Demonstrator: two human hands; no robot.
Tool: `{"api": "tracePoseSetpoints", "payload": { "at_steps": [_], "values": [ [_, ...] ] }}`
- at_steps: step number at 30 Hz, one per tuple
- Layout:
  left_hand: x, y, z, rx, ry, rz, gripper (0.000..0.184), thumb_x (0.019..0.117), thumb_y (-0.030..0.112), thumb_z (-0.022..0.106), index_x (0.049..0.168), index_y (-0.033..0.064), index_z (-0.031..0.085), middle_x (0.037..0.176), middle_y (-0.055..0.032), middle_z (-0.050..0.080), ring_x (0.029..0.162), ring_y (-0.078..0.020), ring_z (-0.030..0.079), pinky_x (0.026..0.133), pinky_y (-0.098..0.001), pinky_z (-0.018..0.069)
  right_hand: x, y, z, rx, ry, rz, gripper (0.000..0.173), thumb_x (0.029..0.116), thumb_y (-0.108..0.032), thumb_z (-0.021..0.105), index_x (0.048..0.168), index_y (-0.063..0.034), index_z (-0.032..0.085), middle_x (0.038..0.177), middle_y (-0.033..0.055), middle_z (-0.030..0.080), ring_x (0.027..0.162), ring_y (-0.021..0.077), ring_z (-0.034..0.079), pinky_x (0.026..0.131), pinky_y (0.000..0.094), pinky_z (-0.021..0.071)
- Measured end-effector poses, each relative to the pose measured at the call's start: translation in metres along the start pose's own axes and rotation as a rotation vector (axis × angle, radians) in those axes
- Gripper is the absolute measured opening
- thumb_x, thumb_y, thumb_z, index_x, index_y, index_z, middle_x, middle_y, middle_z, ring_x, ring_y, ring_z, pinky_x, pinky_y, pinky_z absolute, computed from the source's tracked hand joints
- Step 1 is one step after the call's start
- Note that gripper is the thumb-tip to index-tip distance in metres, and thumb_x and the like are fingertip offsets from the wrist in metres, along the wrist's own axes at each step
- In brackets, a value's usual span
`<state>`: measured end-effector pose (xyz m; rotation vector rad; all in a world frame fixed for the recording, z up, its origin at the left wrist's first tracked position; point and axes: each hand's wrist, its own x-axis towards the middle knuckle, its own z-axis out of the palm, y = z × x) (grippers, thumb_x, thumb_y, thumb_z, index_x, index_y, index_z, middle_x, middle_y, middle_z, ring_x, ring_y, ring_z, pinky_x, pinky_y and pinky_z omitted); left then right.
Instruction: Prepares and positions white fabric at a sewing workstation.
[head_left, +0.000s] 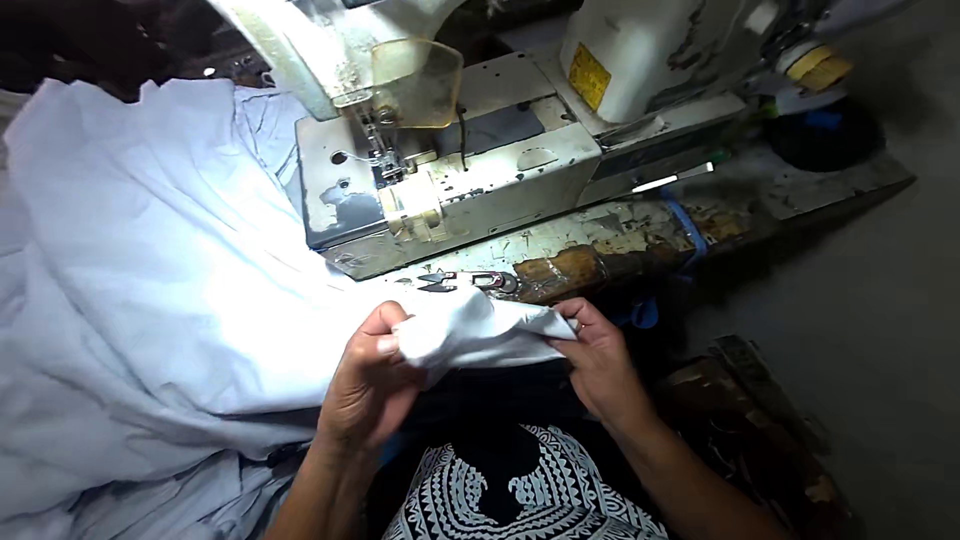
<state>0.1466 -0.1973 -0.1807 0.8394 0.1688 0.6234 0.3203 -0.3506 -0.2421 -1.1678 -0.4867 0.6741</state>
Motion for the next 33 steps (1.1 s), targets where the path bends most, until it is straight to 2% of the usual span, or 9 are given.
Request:
{"api": "tracePoseSetpoints", "payload": {
  "at_steps": [4,8,12,18,23,26,28,30,33],
  "values": [
    [-0.029,0.025,-0.034,0.101,-0.110,0.066,0.013,0.0945,0.029,0.069,0.088,0.0185,0.072,0.074,0.0089,0.067,0.073,-0.0003,0.065,0.072,-0.0173,0.0535,0.008,-0.024,0.013,0.627,-0.289,0.363,0.018,0.1007,-0.018,0.062,0.094,-0.0103,0.077,0.094,0.0053,0.077,0.090,0.0129,0.075,0.088,0.0327,0.0620],
    [-0.050,0.041,-0.044,0.671,-0.221,0.097,0.015,0.0945,0.033,0.072,0.105,0.0237,0.068,0.086,0.0188,0.065,0.079,0.0119,0.059,0.072,-0.0069,0.0485,0.010,-0.028,0.039,0.528,-0.303,0.312,0.024,0.0993,-0.028,0.064,0.083,-0.0165,0.077,0.079,-0.0018,0.074,0.076,0.0039,0.071,0.074,0.0233,0.0615],
    [-0.047,0.036,-0.037,1.009,-0.040,0.168,0.026,0.0932,0.016,0.069,0.117,0.0062,0.068,0.092,0.0085,0.068,0.079,0.0062,0.059,0.071,-0.0110,0.0502,0.015,-0.026,0.049,0.280,-0.401,0.152,0.018,0.1028,-0.025,0.061,0.094,-0.0170,0.074,0.085,-0.0033,0.074,0.080,0.0023,0.071,0.077,0.0213,0.0606],
    [-0.043,0.043,-0.025,0.498,0.162,-0.010,0.019,0.0989,0.009,0.059,0.104,0.0131,0.076,0.086,0.0036,0.075,0.077,-0.0001,0.070,0.073,-0.0174,0.0584,0.008,-0.019,0.048,0.181,-0.371,0.092,0.022,0.1009,-0.022,0.063,0.088,-0.0157,0.079,0.080,-0.0057,0.074,0.075,-0.0004,0.069,0.072,0.0182,0.0585],
    [-0.053,0.043,-0.040,1.008,0.183,0.088,0.012,0.0961,0.019,0.065,0.091,0.0124,0.074,0.070,0.0148,0.062,0.062,0.0101,0.053,0.057,-0.0074,0.0433,0.012,-0.025,0.050,0.252,-0.258,0.222,0.026,0.1018,-0.016,0.059,0.083,-0.0126,0.078,0.079,0.0002,0.075,0.075,0.0052,0.073,0.074,0.0243,0.0624],
    [-0.054,0.046,-0.040,0.772,0.237,-0.002,0.015,0.0964,0.017,0.066,0.083,0.0167,0.074,0.072,0.0118,0.067,0.066,0.0058,0.061,0.064,-0.0115,0.0510,0.013,-0.024,0.047,0.192,-0.256,0.216,0.025,0.1016,-0.018,0.061,0.083,-0.0141,0.076,0.075,-0.0013,0.074,0.070,0.0033,0.071,0.069,0.0215,0.0615],
    [-0.052,0.049,-0.036,0.631,0.239,-0.021,0.014,0.0958,0.017,0.067,0.084,0.0168,0.075,0.076,0.0085,0.070,0.071,0.0033,0.064,0.068,-0.0137,0.0542,0.013,-0.023,0.041,0.120,-0.372,0.165,0.005,0.0982,-0.020,0.068,0.095,-0.0181,0.071,0.080,-0.0052,0.072,0.071,0.0003,0.068,0.068,0.0180,0.0591],
    [-0.053,0.051,-0.030,0.624,0.239,-0.005,0.007,0.0943,0.019,0.071,0.089,0.0175,0.076,0.075,0.0084,0.070,0.068,0.0038,0.064,0.065,-0.0127,0.0533,0.012,-0.024,0.036,0.093,-0.484,0.073,0.019,0.0945,-0.013,0.071,0.112,-0.0170,0.067,0.092,-0.0055,0.073,0.079,0.0006,0.070,0.073,0.0179,0.0597],
    [-0.060,0.058,-0.023,0.734,0.183,0.123,0.010,0.0939,0.023,0.072,0.104,0.0200,0.074,0.077,0.0113,0.067,0.068,0.0054,0.061,0.064,-0.0103,0.0514,0.010,-0.029,0.031,0.096,-0.502,-0.111,0.016,0.0974,-0.015,0.068,0.111,-0.0200,0.073,0.102,-0.0092,0.073,0.091,-0.0015,0.068,0.082,0.0156,0.0571]
  ]
}}
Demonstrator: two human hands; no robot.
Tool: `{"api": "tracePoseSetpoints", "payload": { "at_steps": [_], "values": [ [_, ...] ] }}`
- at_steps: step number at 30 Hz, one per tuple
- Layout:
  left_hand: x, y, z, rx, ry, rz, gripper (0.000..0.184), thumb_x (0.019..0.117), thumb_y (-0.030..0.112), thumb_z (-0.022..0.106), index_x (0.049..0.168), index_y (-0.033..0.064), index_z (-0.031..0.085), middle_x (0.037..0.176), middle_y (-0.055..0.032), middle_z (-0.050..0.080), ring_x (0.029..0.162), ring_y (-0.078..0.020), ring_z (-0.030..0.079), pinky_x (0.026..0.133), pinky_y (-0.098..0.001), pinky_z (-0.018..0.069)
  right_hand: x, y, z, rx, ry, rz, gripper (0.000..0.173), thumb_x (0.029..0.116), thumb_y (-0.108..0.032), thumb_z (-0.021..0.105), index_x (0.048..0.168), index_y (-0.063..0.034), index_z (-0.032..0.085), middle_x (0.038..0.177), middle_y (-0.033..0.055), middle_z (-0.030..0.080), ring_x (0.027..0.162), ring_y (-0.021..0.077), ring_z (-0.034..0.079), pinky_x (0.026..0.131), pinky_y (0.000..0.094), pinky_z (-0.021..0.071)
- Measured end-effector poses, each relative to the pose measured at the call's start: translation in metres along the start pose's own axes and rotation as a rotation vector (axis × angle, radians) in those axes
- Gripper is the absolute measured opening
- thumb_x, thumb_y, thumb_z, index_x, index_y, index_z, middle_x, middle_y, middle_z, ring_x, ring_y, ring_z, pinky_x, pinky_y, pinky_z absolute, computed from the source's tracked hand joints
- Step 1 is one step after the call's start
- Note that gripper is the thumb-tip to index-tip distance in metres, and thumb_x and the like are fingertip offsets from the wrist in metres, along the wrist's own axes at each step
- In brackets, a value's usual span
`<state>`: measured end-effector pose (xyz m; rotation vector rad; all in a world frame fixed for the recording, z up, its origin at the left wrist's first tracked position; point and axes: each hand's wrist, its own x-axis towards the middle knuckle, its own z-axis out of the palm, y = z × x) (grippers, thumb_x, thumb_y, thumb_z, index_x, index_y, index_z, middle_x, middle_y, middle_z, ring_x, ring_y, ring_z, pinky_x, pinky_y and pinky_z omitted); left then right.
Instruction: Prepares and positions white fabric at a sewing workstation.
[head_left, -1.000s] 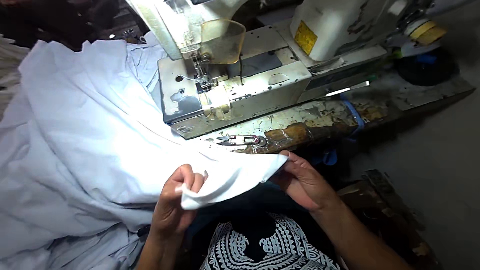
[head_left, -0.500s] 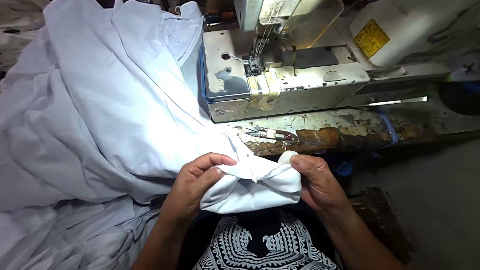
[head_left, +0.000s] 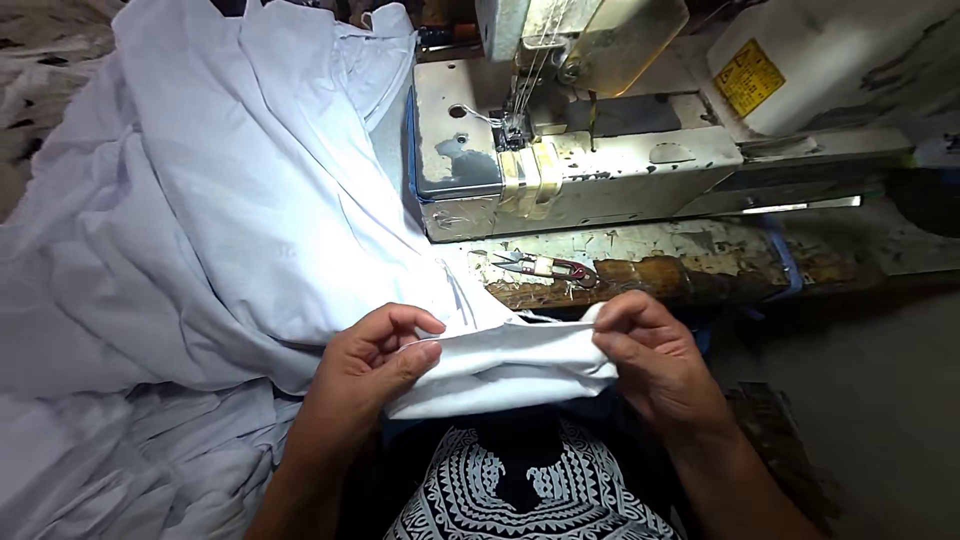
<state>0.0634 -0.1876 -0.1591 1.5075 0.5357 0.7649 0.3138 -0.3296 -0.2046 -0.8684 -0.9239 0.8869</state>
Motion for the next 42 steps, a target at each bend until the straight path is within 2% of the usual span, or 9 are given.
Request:
{"api": "tracePoseSetpoints", "payload": {
  "at_steps": [5,16,20,24,28,30,33,38,42],
  "values": [
    [-0.016,0.012,0.000,0.147,-0.040,0.224,0.011,0.0955,0.022,0.071,0.104,0.0215,0.078,0.094,0.0138,0.073,0.084,0.0080,0.064,0.074,-0.0079,0.0515,-0.005,-0.012,0.003,-0.162,-0.082,-0.146,0.017,0.0966,-0.020,0.070,0.111,-0.0242,0.079,0.107,-0.0128,0.074,0.103,-0.0022,0.066,0.092,0.0156,0.0540],
    [-0.049,0.022,0.018,0.709,0.259,0.677,0.011,0.0956,0.024,0.073,0.102,0.0186,0.079,0.080,0.0025,0.051,0.075,0.0044,0.047,0.068,-0.0074,0.0369,-0.034,-0.009,0.024,-0.898,0.118,-0.712,0.014,0.0994,-0.029,0.069,0.111,-0.0237,0.075,0.095,-0.0016,0.061,0.096,0.0033,0.056,0.095,0.0206,0.0412],
    [-0.033,0.015,0.009,0.686,0.281,0.657,0.010,0.1000,0.031,0.066,0.102,0.0254,0.075,0.107,0.0071,0.057,0.106,0.0014,0.052,0.094,-0.0148,0.0409,-0.024,-0.013,0.022,-0.966,0.108,-0.830,0.012,0.1021,-0.029,0.065,0.106,-0.0184,0.069,0.115,0.0003,0.057,0.121,0.0083,0.053,0.110,0.0261,0.0400],
    [0.016,0.038,0.026,-0.014,0.221,0.233,0.016,0.1012,0.011,0.056,0.098,0.0179,0.071,0.090,0.0074,0.074,0.082,-0.0008,0.070,0.076,-0.0203,0.0595,0.002,-0.014,0.029,-0.768,0.020,-0.549,0.027,0.1081,-0.032,0.052,0.097,-0.0106,0.063,0.094,-0.0025,0.066,0.097,-0.0042,0.061,0.090,0.0122,0.0479],
    [0.107,0.073,0.017,0.696,0.181,0.396,0.006,0.0959,0.010,0.065,0.095,0.0110,0.070,0.084,0.0095,0.065,0.075,0.0063,0.059,0.068,-0.0123,0.0493,0.042,-0.004,0.033,0.093,-0.089,0.053,0.017,0.0991,-0.019,0.063,0.083,-0.0173,0.070,0.078,-0.0093,0.068,0.072,-0.0026,0.064,0.068,0.0162,0.0547],
    [0.164,0.062,0.009,1.011,0.046,0.390,0.010,0.0934,0.014,0.067,0.090,0.0093,0.074,0.083,-0.0006,0.066,0.080,-0.0108,0.063,0.073,-0.0345,0.0504,0.061,0.005,0.032,0.257,-0.082,0.190,0.024,0.0996,-0.009,0.057,0.079,-0.0130,0.068,0.076,-0.0020,0.072,0.067,0.0074,0.071,0.063,0.0263,0.0624],
    [0.232,0.041,0.017,1.136,-0.120,0.285,0.016,0.0955,0.016,0.069,0.099,0.0021,0.076,0.094,-0.0147,0.072,0.087,-0.0295,0.068,0.079,-0.0557,0.0511,0.090,0.014,0.030,0.219,0.005,0.238,0.033,0.1023,-0.003,0.043,0.078,-0.0105,0.064,0.068,-0.0024,0.069,0.055,0.0072,0.068,0.054,0.0255,0.0613],
    [0.313,-0.050,-0.015,1.127,-0.040,0.667,0.053,0.0820,0.040,0.078,0.119,0.0031,0.069,0.117,-0.0196,0.070,0.116,-0.0338,0.064,0.101,-0.0531,0.0474,0.118,0.019,0.025,0.075,0.054,0.122,0.037,0.1024,-0.001,0.040,0.076,-0.0086,0.065,0.064,-0.0046,0.069,0.054,0.0021,0.066,0.053,0.0185,0.0577],
    [0.319,-0.061,-0.024,1.159,-0.031,0.593,0.058,0.0820,0.046,0.079,0.125,0.0090,0.068,0.128,-0.0166,0.066,0.127,-0.0315,0.058,0.110,-0.0522,0.0415,0.114,0.022,0.024,-0.013,0.050,0.074,0.034,0.1012,0.000,0.043,0.075,-0.0079,0.064,0.063,-0.0065,0.069,0.054,-0.0005,0.065,0.052,0.0163,0.0557]
  ]
}}
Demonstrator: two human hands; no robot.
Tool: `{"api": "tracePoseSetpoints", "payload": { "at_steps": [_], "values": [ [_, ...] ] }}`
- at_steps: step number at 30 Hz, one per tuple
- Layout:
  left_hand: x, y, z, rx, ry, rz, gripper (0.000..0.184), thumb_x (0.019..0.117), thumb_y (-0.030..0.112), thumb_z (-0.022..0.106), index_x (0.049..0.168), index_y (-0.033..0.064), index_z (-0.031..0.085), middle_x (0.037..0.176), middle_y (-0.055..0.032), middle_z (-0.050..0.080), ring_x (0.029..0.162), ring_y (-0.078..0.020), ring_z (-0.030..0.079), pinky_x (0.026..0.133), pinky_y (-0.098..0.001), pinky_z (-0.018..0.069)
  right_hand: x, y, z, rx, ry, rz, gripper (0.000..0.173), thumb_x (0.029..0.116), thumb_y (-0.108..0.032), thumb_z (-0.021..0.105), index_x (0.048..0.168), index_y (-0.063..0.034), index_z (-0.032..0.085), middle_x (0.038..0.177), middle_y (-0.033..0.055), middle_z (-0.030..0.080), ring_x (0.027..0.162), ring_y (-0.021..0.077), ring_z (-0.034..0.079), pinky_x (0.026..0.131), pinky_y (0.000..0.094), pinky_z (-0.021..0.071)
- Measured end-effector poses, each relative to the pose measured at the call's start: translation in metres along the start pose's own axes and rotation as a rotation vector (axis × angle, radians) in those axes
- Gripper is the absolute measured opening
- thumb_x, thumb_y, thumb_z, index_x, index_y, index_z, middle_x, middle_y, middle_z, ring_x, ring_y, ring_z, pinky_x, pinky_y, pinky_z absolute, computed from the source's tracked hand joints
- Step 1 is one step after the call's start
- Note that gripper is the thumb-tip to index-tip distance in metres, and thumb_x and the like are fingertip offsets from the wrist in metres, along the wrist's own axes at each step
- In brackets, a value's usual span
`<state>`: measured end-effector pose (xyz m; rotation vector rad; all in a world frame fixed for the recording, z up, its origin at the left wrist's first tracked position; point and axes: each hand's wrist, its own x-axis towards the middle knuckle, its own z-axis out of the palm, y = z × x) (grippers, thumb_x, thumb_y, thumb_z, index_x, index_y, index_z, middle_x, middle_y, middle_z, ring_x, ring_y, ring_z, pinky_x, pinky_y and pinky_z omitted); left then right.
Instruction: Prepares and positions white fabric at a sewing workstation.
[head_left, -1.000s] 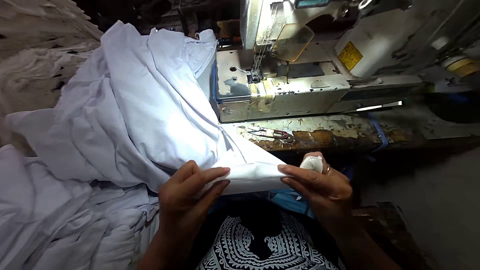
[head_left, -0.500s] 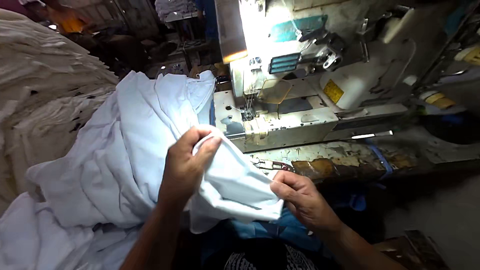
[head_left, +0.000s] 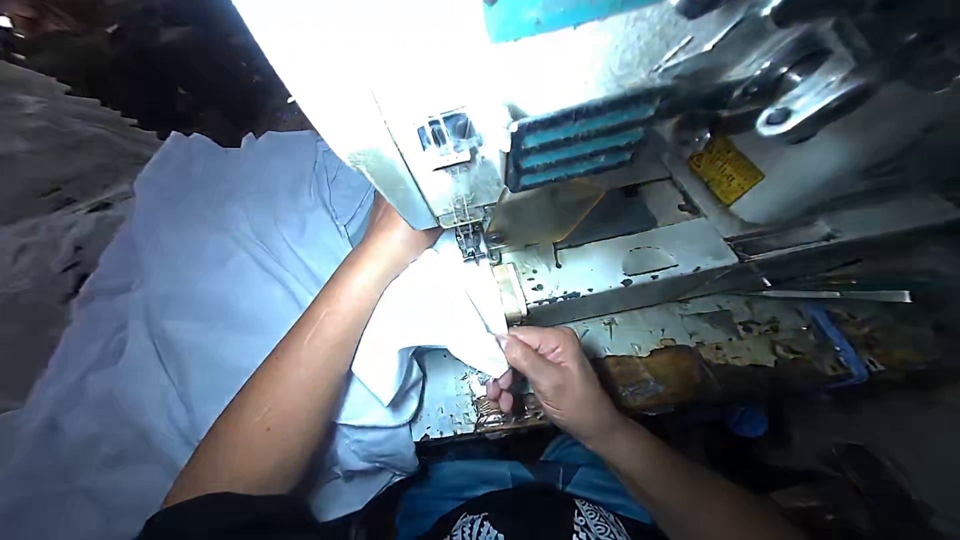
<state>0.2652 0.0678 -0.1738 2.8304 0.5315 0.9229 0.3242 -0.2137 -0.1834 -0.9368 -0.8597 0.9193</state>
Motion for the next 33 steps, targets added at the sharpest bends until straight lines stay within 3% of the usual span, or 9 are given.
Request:
{"api": "tracePoseSetpoints", "payload": {
  "at_steps": [3,7,11,15,18,22,25,28,33],
  "values": [
    [0.003,0.018,-0.013,-0.001,-0.006,-0.009,0.049,0.0848,0.037,0.077,0.121,0.0035,0.069,0.121,-0.0203,0.069,0.119,-0.0346,0.063,0.105,-0.0533,0.0466,0.003,-0.001,0.003,-0.044,0.025,0.020,0.034,0.1013,0.000,0.045,0.074,-0.0061,0.064,0.062,-0.0054,0.067,0.054,0.0007,0.065,0.054,0.0175,0.0567],
    [0.018,0.092,-0.071,0.115,-0.222,-0.319,0.044,0.0897,0.021,0.075,0.122,-0.0076,0.064,0.118,-0.0317,0.066,0.114,-0.0491,0.062,0.093,-0.0679,0.0447,-0.002,-0.002,-0.006,-0.275,0.002,-0.004,0.035,0.1058,-0.012,0.048,0.078,-0.0032,0.067,0.067,-0.0035,0.069,0.056,0.0004,0.063,0.055,0.0177,0.0553],
    [-0.013,0.111,-0.103,0.109,-0.176,-0.260,0.039,0.0914,0.028,0.074,0.122,0.0038,0.069,0.127,-0.0201,0.065,0.123,-0.0404,0.058,0.098,-0.0643,0.0429,-0.028,-0.006,-0.025,-0.721,0.205,-0.475,0.032,0.1011,-0.024,0.064,0.077,-0.0045,0.072,0.070,-0.0005,0.067,0.063,-0.0029,0.061,0.060,0.0117,0.0502],
    [-0.083,0.130,-0.121,0.025,-0.035,-0.059,0.019,0.0891,0.014,0.062,0.100,0.0116,0.077,0.119,-0.0116,0.068,0.119,-0.0350,0.058,0.097,-0.0582,0.0420,-0.013,-0.015,-0.021,-1.064,0.239,-0.685,0.031,0.0909,-0.027,0.075,0.110,-0.0033,0.077,0.094,0.0133,0.068,0.068,0.0094,0.055,0.061,0.0187,0.0457],
    [-0.091,0.129,-0.097,0.061,0.084,-0.013,0.021,0.0910,0.014,0.060,0.104,0.0118,0.077,0.120,-0.0139,0.068,0.122,-0.0363,0.057,0.104,-0.0607,0.0351,0.003,-0.014,-0.009,-0.791,0.101,-0.623,0.013,0.0923,-0.012,0.072,0.098,-0.0021,0.077,0.100,0.0089,0.068,0.077,0.0039,0.060,0.068,0.0145,0.0515],
    [-0.072,0.133,-0.087,-0.255,0.519,0.104,0.010,0.0933,0.010,0.066,0.093,0.0043,0.074,0.101,-0.0077,0.073,0.108,-0.0174,0.064,0.108,-0.0428,0.0377,0.003,-0.025,-0.006,-0.094,-0.058,-0.213,0.008,0.1031,-0.005,0.056,0.106,-0.0090,0.062,0.067,-0.0001,0.067,0.051,0.0057,0.064,0.049,0.0195,0.0570],
    [-0.068,0.144,-0.096,-0.353,0.636,0.190,0.008,0.0955,0.014,0.066,0.094,0.0069,0.070,0.099,-0.0020,0.070,0.106,-0.0109,0.061,0.103,-0.0354,0.0389,0.002,-0.025,-0.009,-0.148,-0.011,-0.163,0.017,0.1006,-0.001,0.058,0.115,-0.0068,0.065,0.067,-0.0028,0.064,0.051,0.0028,0.061,0.050,0.0180,0.0563],
    [-0.073,0.152,-0.104,-0.373,0.628,0.226,0.006,0.0960,0.017,0.067,0.095,0.0113,0.070,0.099,0.0033,0.069,0.108,-0.0076,0.059,0.105,-0.0340,0.0383,0.003,-0.022,-0.007,-0.288,0.012,-0.240,0.013,0.0992,-0.006,0.063,0.108,-0.0036,0.072,0.077,-0.0029,0.067,0.055,0.0011,0.062,0.052,0.0176,0.0575],
    [-0.096,0.160,-0.117,-0.193,0.533,0.404,0.010,0.0978,0.019,0.067,0.091,0.0124,0.070,0.096,-0.0002,0.066,0.110,-0.0150,0.056,0.105,-0.0350,0.0364,-0.019,-0.030,-0.003,-0.386,-0.148,-0.362,0.015,0.1001,-0.012,0.062,0.103,-0.0023,0.074,0.095,-0.0016,0.073,0.081,0.0004,0.069,0.074,0.0190,0.0608]
  ]
}}
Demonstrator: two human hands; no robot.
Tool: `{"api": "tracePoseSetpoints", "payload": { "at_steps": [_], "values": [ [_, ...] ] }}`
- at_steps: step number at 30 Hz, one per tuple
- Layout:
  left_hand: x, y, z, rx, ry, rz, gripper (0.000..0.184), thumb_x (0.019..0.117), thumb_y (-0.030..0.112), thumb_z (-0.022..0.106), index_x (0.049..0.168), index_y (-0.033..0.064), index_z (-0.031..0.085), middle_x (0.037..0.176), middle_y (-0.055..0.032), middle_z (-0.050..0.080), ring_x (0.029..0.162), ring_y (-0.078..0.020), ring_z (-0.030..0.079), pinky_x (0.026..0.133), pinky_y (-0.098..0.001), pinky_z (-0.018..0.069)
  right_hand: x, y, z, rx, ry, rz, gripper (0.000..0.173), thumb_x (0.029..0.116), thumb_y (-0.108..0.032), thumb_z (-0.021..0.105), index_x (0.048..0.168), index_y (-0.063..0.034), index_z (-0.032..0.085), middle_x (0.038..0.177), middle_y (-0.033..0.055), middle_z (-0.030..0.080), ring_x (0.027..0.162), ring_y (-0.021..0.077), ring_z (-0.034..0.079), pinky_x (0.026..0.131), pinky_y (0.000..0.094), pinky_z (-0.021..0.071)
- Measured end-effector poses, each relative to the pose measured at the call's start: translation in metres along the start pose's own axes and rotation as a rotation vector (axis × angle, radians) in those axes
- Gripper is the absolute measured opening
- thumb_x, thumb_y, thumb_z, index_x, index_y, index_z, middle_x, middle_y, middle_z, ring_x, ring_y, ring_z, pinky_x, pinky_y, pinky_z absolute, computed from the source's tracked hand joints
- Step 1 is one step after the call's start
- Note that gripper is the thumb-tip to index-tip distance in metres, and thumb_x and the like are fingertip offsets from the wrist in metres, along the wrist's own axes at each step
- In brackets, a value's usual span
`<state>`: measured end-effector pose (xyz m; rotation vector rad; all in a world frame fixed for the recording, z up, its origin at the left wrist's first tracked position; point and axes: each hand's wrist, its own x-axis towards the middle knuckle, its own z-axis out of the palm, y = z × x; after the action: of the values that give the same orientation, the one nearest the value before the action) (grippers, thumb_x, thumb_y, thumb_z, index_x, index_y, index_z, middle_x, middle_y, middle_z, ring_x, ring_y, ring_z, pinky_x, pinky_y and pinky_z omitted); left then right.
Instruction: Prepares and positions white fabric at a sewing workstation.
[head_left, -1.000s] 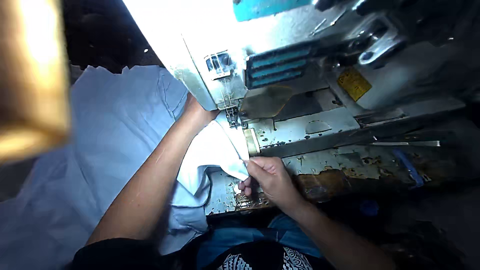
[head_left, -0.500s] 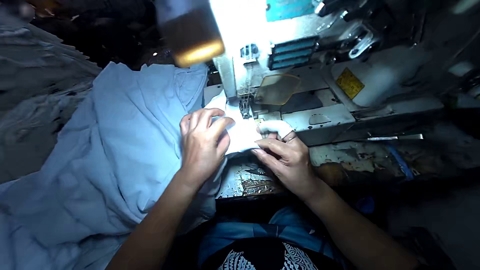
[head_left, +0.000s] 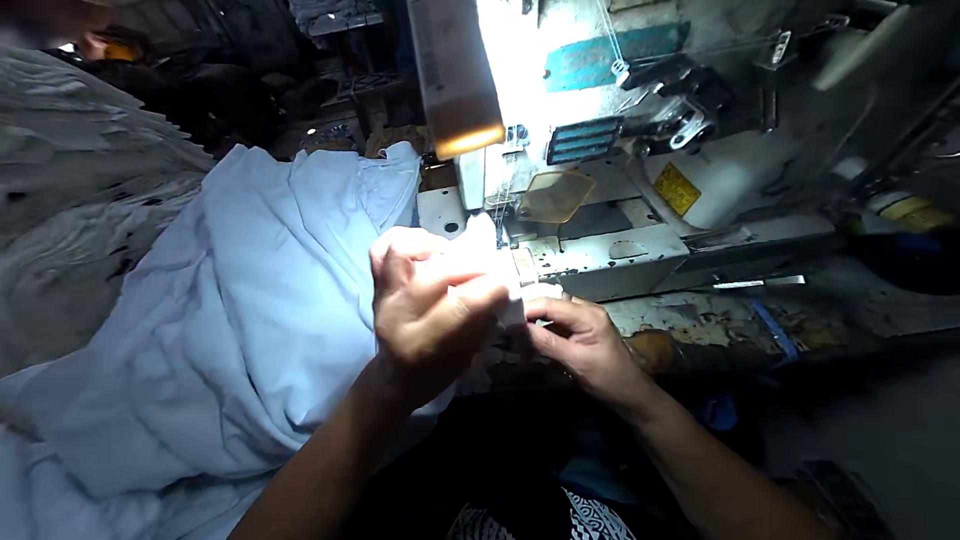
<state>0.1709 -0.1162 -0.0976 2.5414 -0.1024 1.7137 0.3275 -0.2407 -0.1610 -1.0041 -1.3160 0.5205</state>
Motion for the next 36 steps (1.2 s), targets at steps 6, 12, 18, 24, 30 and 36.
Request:
{"api": "tracePoseSetpoints", "payload": {
  "at_steps": [6,12,18,24,30,36],
  "values": [
    [0.011,0.036,-0.030,0.011,-0.284,0.018,0.011,0.0984,0.014,0.064,0.094,0.0131,0.074,0.103,-0.0020,0.071,0.113,-0.0173,0.058,0.100,-0.0333,0.0393,-0.040,-0.024,0.004,-0.087,-0.098,-0.133,0.024,0.1031,-0.020,0.062,0.096,0.0001,0.072,0.084,0.0020,0.072,0.078,-0.0024,0.067,0.075,0.0138,0.0553],
    [0.044,0.028,-0.013,0.136,-1.265,0.073,0.004,0.0890,0.013,0.070,0.087,0.0116,0.072,0.076,-0.0047,0.064,0.074,-0.0241,0.064,0.072,-0.0472,0.0478,-0.043,0.000,0.007,-0.157,-0.076,-0.105,0.021,0.0996,-0.019,0.065,0.093,-0.0011,0.073,0.092,0.0039,0.072,0.094,0.0015,0.065,0.089,0.0201,0.0530],
    [0.068,-0.023,-0.013,0.357,-1.242,0.140,0.014,0.0808,0.026,0.077,0.072,0.0172,0.069,0.066,-0.0015,0.060,0.057,-0.0234,0.060,0.048,-0.0434,0.0419,-0.042,0.042,0.015,-0.077,0.046,0.048,0.018,0.0982,-0.014,0.067,0.094,0.0009,0.076,0.081,0.0011,0.072,0.062,-0.0050,0.060,0.058,0.0114,0.0515],
    [0.094,-0.048,-0.018,0.414,-1.197,0.205,0.019,0.0840,0.030,0.066,0.069,0.0178,0.064,0.064,-0.0011,0.060,0.060,-0.0226,0.062,0.050,-0.0419,0.0399,-0.015,0.064,0.005,-0.180,0.062,-0.047,0.019,0.0969,-0.017,0.069,0.095,-0.0001,0.078,0.083,0.0043,0.074,0.071,-0.0030,0.064,0.070,0.0132,0.0529],
    [0.107,-0.045,-0.026,0.427,-1.173,0.194,0.021,0.0833,0.033,0.066,0.069,0.0184,0.063,0.061,0.0004,0.056,0.060,-0.0198,0.061,0.050,-0.0392,0.0370,0.003,0.071,-0.001,-0.221,0.078,-0.130,0.017,0.0944,-0.016,0.071,0.094,-0.0006,0.079,0.086,0.0051,0.077,0.077,-0.0009,0.068,0.075,0.0154,0.0548],
    [0.108,-0.031,-0.032,0.426,-1.145,0.177,0.022,0.0844,0.033,0.064,0.068,0.0189,0.061,0.059,0.0011,0.053,0.059,-0.0196,0.059,0.053,-0.0387,0.0367,0.005,0.071,-0.002,-0.243,0.081,-0.163,0.016,0.0940,-0.015,0.071,0.094,-0.0010,0.079,0.088,0.0051,0.077,0.079,-0.0008,0.069,0.076,0.0151,0.0553]
  ]
}}
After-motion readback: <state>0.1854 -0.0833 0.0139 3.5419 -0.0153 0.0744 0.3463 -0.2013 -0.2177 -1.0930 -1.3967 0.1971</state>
